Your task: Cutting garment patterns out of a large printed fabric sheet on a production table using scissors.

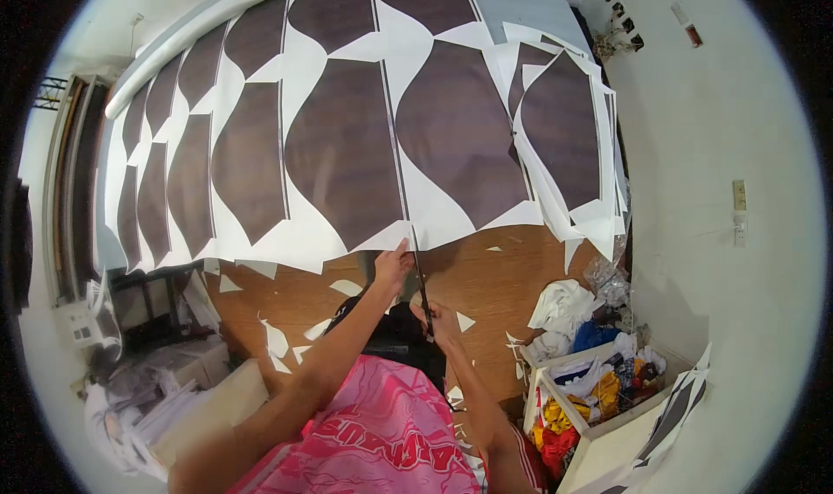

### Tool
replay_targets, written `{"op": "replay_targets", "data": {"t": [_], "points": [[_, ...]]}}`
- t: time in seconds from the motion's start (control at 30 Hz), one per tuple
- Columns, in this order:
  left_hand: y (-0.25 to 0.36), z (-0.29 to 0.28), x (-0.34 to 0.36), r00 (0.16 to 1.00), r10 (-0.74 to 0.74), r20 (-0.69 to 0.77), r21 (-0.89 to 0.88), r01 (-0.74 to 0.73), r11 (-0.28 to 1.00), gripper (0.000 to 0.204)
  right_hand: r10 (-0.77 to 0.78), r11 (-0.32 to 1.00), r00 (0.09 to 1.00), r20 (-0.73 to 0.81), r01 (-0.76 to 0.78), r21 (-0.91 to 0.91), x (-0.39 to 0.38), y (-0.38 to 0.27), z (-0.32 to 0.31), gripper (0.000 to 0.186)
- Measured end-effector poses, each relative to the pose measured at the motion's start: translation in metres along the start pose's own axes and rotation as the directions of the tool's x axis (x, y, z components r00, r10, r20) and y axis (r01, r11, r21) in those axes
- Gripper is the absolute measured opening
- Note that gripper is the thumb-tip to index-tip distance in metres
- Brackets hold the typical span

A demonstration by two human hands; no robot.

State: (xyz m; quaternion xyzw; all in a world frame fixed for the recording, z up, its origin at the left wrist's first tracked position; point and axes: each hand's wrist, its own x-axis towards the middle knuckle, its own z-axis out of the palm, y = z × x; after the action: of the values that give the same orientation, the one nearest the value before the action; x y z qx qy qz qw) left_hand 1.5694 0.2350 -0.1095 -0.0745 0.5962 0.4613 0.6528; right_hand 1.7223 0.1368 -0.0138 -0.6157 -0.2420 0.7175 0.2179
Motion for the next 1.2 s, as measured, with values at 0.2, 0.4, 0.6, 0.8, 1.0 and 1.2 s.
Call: {"op": "replay_targets", "data": {"t": [0.2, 0.4, 0.6, 0.8, 1.0, 1.2], "points": [[0.012, 0.01, -0.001, 1.0, -0.022, 0.004, -0.085, 0.022, 0.996, 0.03, -0.008, 1.0, 0.997, -0.08, 0.007, -0.008, 0.011, -0.02, 0.006, 0.039], [0.014, -0.002, 0.003, 0.999, -0.034, 0.018, -0.001, 0.034, 0.999, 0.031, -0.073, 0.995, 0.996, -0.053, 0.077, 0.07, 0.028, -0.014, 0.005, 0.035], [0.022, -0.002, 0.0, 0.999, -0.031, 0.02, 0.035, 0.03, 0.999, 0.032, -0.036, 0.996, 0.999, -0.025, 0.038, 0.077, 0.073, -0.034, 0.006, 0.034], [0.031, 0.01, -0.014, 0.995, -0.076, 0.061, 0.05, 0.073, 0.996, 0.029, -0.097, 0.992, 0.995, -0.038, 0.1, 0.082, 0.103, -0.059, 0.011, 0.034], [0.037, 0.003, 0.003, 0.993, -0.03, 0.11, 0.063, 0.023, 0.998, 0.028, -0.21, 0.973, 0.976, -0.053, 0.214, 0.088, 0.131, -0.097, 0.029, 0.038], [0.035, -0.004, -0.001, 0.988, -0.103, 0.119, 0.191, 0.079, 0.978, 0.026, -0.075, 0.997, 0.996, -0.046, 0.077, 0.03, 0.142, -0.132, 0.037, 0.039]]}}
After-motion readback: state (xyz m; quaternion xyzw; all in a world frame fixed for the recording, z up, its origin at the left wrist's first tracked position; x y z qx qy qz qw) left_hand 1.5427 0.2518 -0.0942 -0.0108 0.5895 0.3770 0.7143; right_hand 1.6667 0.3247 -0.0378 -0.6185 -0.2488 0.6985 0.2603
